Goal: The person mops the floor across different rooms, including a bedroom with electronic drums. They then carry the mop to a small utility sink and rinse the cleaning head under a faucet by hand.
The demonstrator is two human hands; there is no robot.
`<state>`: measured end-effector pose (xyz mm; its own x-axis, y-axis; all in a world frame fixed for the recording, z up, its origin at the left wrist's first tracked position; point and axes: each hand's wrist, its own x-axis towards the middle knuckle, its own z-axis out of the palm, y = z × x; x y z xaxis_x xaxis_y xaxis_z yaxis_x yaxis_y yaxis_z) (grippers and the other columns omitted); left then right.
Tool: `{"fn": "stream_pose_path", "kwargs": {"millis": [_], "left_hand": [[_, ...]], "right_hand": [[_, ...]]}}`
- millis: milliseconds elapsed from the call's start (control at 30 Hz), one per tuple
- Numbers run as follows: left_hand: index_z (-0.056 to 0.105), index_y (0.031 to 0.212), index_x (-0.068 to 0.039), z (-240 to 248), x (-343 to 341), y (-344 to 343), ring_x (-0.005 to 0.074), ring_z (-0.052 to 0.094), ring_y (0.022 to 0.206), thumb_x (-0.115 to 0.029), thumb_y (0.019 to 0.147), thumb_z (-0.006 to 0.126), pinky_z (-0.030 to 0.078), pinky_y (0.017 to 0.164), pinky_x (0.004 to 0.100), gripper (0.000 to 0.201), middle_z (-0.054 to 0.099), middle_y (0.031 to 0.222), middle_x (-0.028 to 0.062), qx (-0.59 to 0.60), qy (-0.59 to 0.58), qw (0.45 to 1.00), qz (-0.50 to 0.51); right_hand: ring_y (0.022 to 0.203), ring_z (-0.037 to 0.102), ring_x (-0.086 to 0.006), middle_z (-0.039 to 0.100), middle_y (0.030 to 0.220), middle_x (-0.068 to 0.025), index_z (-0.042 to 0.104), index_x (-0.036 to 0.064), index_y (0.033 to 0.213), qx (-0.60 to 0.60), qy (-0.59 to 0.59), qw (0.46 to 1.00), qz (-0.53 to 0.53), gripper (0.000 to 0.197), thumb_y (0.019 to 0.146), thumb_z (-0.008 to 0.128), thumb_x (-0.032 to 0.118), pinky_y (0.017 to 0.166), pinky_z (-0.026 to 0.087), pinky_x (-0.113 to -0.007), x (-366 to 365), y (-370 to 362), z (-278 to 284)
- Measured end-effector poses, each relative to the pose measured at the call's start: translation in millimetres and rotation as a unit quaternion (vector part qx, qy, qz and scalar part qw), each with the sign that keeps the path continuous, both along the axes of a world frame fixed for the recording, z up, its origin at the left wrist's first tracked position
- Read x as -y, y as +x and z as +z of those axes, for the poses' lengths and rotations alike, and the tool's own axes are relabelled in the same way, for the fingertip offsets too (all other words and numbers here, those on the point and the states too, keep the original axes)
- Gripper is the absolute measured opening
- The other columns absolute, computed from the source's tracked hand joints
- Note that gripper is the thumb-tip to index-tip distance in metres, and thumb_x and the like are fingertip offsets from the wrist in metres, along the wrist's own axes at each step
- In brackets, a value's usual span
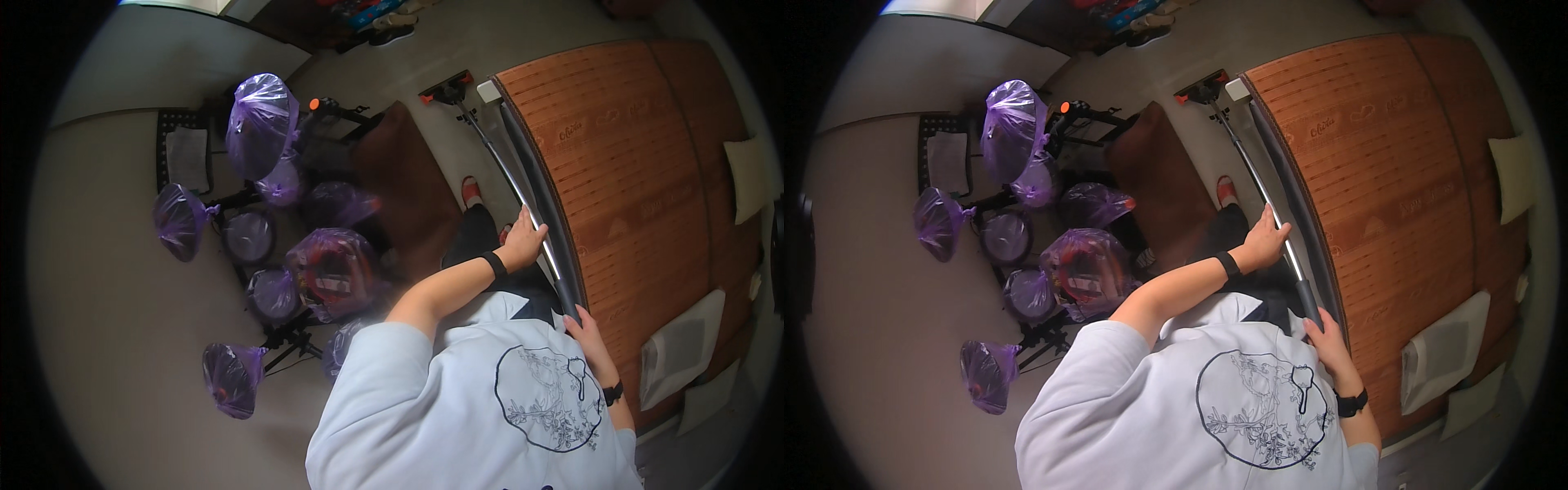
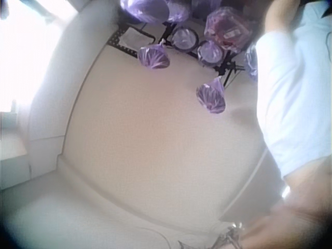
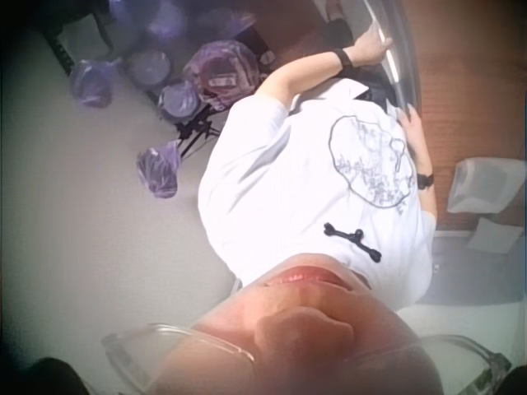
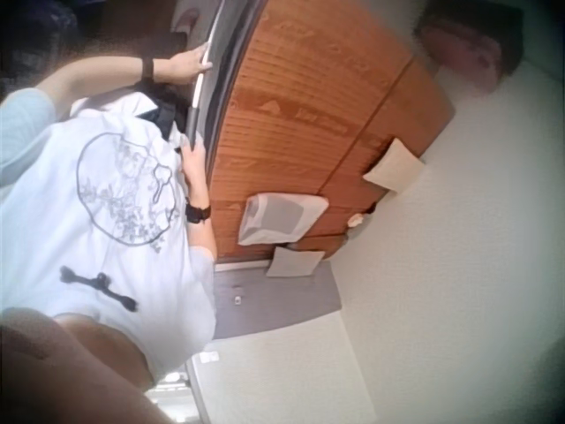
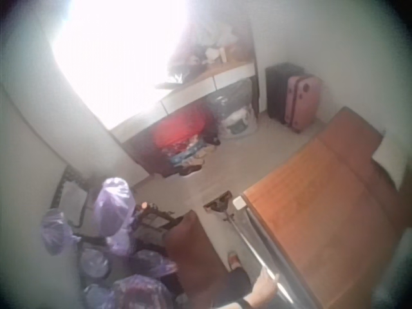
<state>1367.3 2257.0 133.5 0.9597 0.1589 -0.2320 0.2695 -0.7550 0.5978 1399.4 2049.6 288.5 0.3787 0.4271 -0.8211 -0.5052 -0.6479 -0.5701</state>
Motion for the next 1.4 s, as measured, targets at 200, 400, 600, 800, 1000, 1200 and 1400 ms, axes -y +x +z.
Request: {"fn": "stream_pose_path", "kwargs": {"millis": [200, 400, 600, 800, 1000, 1200, 1400], "left_hand": [[0.045, 0.101, -0.007, -5.3, -16.5, 0.2, 0.0480, 0.044, 0.104, -0.012, 0.072, 0.060, 0.044, 0.083, 0.0418, 0.033, 0.016, 0.127, 0.0407, -0.005, -0.008, 0.996, 0.088], [0.044, 0.113, -0.013, -41.1, -86.9, 27.9, 0.0412, 0.048, 0.103, -0.016, 0.071, 0.062, 0.045, 0.081, 0.0405, 0.046, 0.024, 0.129, 0.0320, -0.070, 0.031, 0.982, 0.171], [0.044, 0.116, -0.022, -44.0, -192.0, 45.2, 0.0373, 0.044, 0.109, -0.027, 0.078, 0.057, 0.043, 0.083, 0.0418, 0.041, 0.035, 0.126, 0.0234, -0.106, 0.085, 0.973, 0.188], [0.044, 0.118, -0.025, -46.3, -258.1, 61.4, 0.0344, 0.035, 0.119, -0.020, 0.081, 0.051, 0.039, 0.087, 0.0469, 0.038, 0.029, 0.132, 0.0223, -0.121, 0.082, 0.970, 0.195], [0.042, 0.119, -0.024, -55.5, -249.6, 55.1, 0.0351, 0.023, 0.127, -0.013, 0.080, 0.049, 0.032, 0.095, 0.0486, 0.041, 0.018, 0.138, 0.0232, -0.113, 0.081, 0.973, 0.183], [0.042, 0.120, -0.021, -57.4, -198.6, 35.3, 0.0359, 0.021, 0.127, -0.010, 0.077, 0.050, 0.030, 0.096, 0.0501, 0.045, 0.016, 0.137, 0.0252, -0.124, 0.060, 0.972, 0.191], [0.040, 0.118, -0.010, -58.0, -97.9, 11.7, 0.0338, 0.020, 0.128, -0.014, 0.073, 0.055, 0.026, 0.099, 0.0499, 0.048, 0.018, 0.137, 0.0233, -0.106, 0.124, 0.985, 0.064]], "right_hand": [[0.046, 0.041, -0.0043, 0.047, 0.060, 0.0027, 0.052, 0.0011, 0.103, -0.019, -0.011, 1.000, -0.011, 0.025, 0.083, 0.055, 0.016, 0.040, 0.032, -0.021, -36.4, 1.5, -2.1], [0.031, 0.037, -0.0086, 0.045, 0.053, 0.0007, 0.052, 0.0019, 0.100, 0.003, 0.038, 0.999, -0.010, 0.024, 0.083, 0.053, 0.018, 0.028, 0.029, -0.024, -111.2, 18.8, -48.9], [0.034, 0.046, -0.0130, 0.049, 0.054, -0.0040, 0.052, 0.0025, 0.099, 0.038, 0.039, 0.998, 0.009, 0.029, 0.081, 0.055, 0.025, 0.030, 0.037, -0.027, -219.4, 27.5, -82.0], [0.036, 0.047, -0.0131, 0.050, 0.059, -0.0055, 0.050, 0.0008, 0.093, 0.030, 0.020, 0.999, 0.005, 0.027, 0.081, 0.055, 0.025, 0.030, 0.039, -0.028, -287.8, 41.4, -75.9], [0.042, 0.052, -0.0170, 0.054, 0.064, -0.0085, 0.049, 0.0009, 0.101, 0.052, 0.009, 0.998, 0.022, 0.033, 0.081, 0.054, 0.027, 0.033, 0.042, -0.029, -273.8, 31.3, -91.9], [0.043, 0.053, -0.0180, 0.054, 0.062, -0.0079, 0.050, 0.0056, 0.104, 0.087, -0.006, 0.995, 0.047, 0.031, 0.080, 0.054, 0.026, 0.035, 0.043, -0.030, -226.5, 17.7, -71.6], [0.036, 0.045, -0.0129, 0.049, 0.056, -0.0036, 0.050, 0.0084, 0.110, 0.091, 0.011, 0.994, 0.059, 0.034, 0.080, 0.055, 0.022, 0.032, 0.037, -0.028, -108.8, 2.2, -73.6]]}}
